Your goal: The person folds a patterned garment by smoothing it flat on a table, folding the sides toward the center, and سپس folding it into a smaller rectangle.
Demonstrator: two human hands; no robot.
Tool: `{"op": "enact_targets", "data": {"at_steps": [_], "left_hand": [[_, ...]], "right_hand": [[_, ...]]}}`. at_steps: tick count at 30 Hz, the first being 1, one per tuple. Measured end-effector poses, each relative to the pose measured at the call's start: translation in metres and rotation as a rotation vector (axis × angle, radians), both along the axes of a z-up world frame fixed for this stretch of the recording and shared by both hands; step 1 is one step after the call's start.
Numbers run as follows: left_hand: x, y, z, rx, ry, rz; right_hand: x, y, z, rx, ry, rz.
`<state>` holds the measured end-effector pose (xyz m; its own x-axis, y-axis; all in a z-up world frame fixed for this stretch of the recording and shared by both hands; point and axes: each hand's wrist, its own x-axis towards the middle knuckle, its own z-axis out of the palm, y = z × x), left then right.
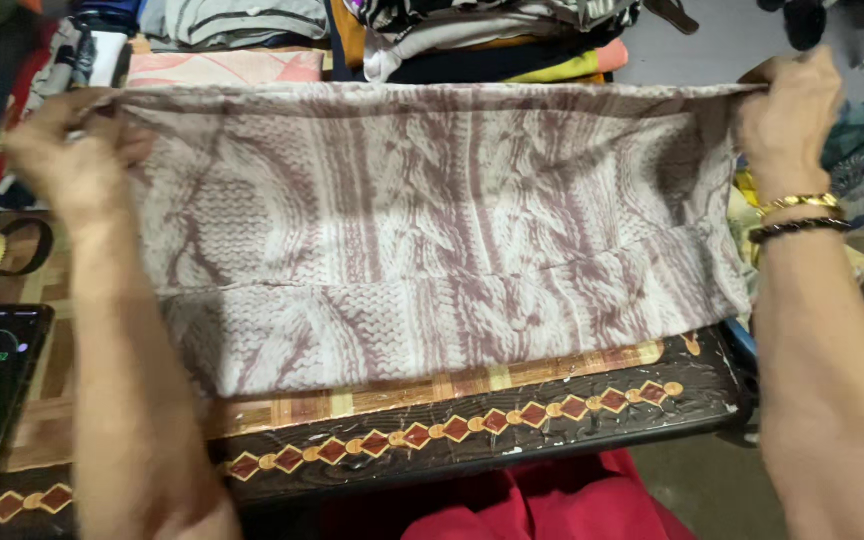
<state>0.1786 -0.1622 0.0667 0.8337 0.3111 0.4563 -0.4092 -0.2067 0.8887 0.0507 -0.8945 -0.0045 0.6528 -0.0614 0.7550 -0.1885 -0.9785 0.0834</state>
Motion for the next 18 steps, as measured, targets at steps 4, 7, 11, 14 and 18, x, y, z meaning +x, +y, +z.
{"op": "enact_targets", "data": {"at_steps": [4, 7, 11, 14, 18], "left_hand": [[-0.055, 0.016, 0.027, -0.067, -0.069, -0.244], [-0.094, 0.027, 0.025, -0.288, 0.127, -0.148], [-0.134, 0.044, -0.013, 0.190, 0.086, -0.135], [-0.142, 0.057, -0.027, 0.615, 0.053, -0.101], [-0.134, 0.070, -0.047, 0.392, 0.131, 0.051]], "right_hand": [[-0.071, 0.023, 0.027, -0.044, 0.002, 0.064], [-0.113, 0.056, 0.023, 0.006, 0.063, 0.032], [-0.141, 0.069, -0.015, 0.092, 0.216, 0.005], [-0.142, 0.044, -0.059, 0.030, 0.397, -0.049], [-0.127, -0.020, -0.104, 0.767, 0.379, -0.081]]}}
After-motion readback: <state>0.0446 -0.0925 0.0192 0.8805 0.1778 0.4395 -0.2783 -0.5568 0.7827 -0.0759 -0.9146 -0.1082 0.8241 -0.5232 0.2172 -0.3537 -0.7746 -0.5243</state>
